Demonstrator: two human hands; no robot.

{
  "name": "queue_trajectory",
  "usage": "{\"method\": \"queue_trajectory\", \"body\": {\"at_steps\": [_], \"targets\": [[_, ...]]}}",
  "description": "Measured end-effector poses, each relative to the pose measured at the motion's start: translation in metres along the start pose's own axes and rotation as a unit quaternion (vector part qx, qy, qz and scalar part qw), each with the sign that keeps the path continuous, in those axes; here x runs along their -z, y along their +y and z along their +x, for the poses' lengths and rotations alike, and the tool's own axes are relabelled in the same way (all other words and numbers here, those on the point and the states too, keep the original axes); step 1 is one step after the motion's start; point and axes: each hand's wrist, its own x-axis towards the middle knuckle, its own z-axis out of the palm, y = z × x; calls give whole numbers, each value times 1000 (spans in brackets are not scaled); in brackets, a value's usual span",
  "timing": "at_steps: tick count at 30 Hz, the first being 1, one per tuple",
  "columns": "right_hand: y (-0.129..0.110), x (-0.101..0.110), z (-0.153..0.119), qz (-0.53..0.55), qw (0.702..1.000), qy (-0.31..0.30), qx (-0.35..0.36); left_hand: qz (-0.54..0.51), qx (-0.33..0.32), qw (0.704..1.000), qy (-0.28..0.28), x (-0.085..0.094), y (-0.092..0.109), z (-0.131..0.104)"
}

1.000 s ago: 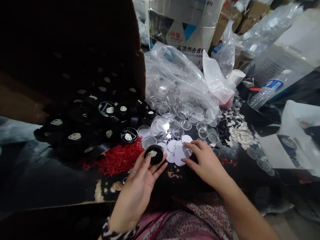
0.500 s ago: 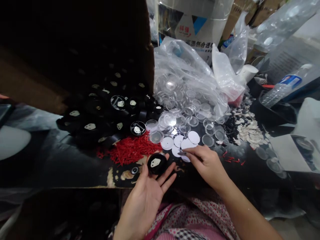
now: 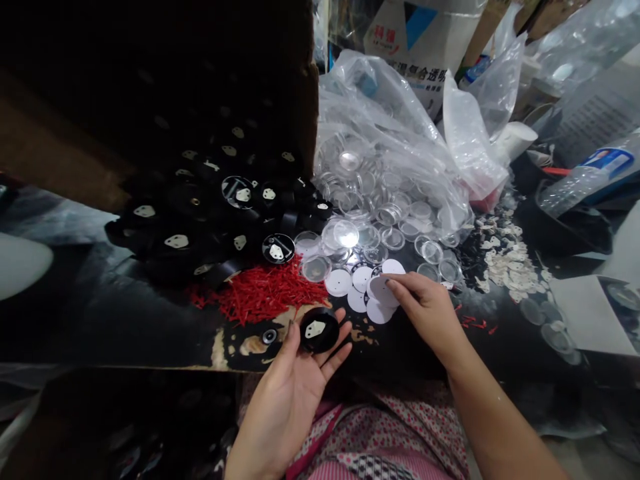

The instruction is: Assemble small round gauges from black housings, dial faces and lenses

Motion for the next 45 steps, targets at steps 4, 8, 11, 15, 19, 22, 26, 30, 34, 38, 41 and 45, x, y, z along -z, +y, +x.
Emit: {"method": "queue_trajectory", "body": {"at_steps": [4, 8, 11, 15, 19, 22, 26, 30, 34, 38, 41, 45], "targets": [[-16, -1, -11, 55, 997, -6, 48, -2, 3, 1000, -10, -2, 0, -1], [-31, -10, -16, 125, 986, -88, 65, 8, -27, 1000, -9, -1, 0, -3], [-34, -16, -16, 168, 981, -95, 9, 31, -31, 999, -1, 2, 0, -4], [-36, -17, -19, 161, 985, -52, -36, 56, -54, 997, 1, 4, -2, -5], [-50, -20, -25, 152, 987, -43, -2, 70, -65, 995, -5, 0, -6, -7], [-63, -26, -26, 142, 986, -66, 55, 72, -62, 995, 2, -4, -10, -8], [-67, -31, -25, 129, 990, -58, 29, 113, -72, 991, 1, 1, -13, -7], [-61, -31, -23, 169, 982, -80, -30, 169, -87, 982, -18, 15, -14, -3], [-57, -31, -21, 174, 978, -98, -62, 206, -98, 973, -40, 17, -12, -1], [-56, -30, -25, 156, 974, -147, -78, 273, -124, 953, -36, 15, -8, -5], [-58, -31, -31, 166, 969, -173, -54, 347, -143, 926, -32, 21, -3, -9], [-63, -32, -26, 149, 965, -213, 28, 393, -174, 903, 16, 40, 7, -15]]}}
